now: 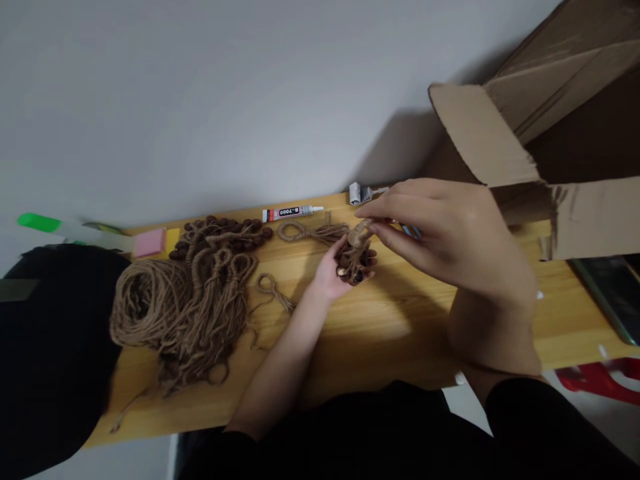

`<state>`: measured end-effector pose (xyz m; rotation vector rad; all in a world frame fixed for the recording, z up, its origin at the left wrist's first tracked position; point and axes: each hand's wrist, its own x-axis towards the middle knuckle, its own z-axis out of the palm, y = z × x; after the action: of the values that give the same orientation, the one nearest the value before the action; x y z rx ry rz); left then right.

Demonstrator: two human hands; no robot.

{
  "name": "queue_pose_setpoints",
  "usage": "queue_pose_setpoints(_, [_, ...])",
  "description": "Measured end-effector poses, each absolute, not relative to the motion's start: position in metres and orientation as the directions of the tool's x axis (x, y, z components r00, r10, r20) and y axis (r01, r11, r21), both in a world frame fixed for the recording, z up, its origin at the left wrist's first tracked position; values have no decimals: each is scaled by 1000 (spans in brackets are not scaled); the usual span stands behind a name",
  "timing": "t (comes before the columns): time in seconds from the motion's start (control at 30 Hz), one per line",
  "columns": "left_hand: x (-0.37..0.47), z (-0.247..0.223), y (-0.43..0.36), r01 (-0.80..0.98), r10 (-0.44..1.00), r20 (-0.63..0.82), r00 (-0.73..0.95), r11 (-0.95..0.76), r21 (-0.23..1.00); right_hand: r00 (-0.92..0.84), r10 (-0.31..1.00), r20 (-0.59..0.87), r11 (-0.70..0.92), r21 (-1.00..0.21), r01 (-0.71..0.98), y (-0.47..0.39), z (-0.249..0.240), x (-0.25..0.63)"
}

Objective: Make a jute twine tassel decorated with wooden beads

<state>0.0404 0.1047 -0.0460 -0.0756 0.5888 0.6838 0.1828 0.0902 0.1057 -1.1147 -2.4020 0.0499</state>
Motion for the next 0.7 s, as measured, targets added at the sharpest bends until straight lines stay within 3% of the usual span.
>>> queue_pose_setpoints(0.27, [41, -54, 102, -635, 609, -482, 630, 761, 132, -484, 630, 607, 737, -273, 618, 86, 112, 182])
queue_pose_setpoints(0.4, [40, -50, 101, -626, 600, -493, 630, 768, 136, -398, 671, 626, 684, -315, 658, 79, 117, 183])
queue_pose_setpoints(0.53, [40, -46, 103, -609, 580, -474, 663, 786, 108, -342, 609, 716, 694, -272, 666, 79, 116, 184])
queue_pose_setpoints(0.7, [43, -45, 104, -622, 561, -509, 653, 780, 62, -392, 705, 591, 653, -326, 684, 82, 115, 182])
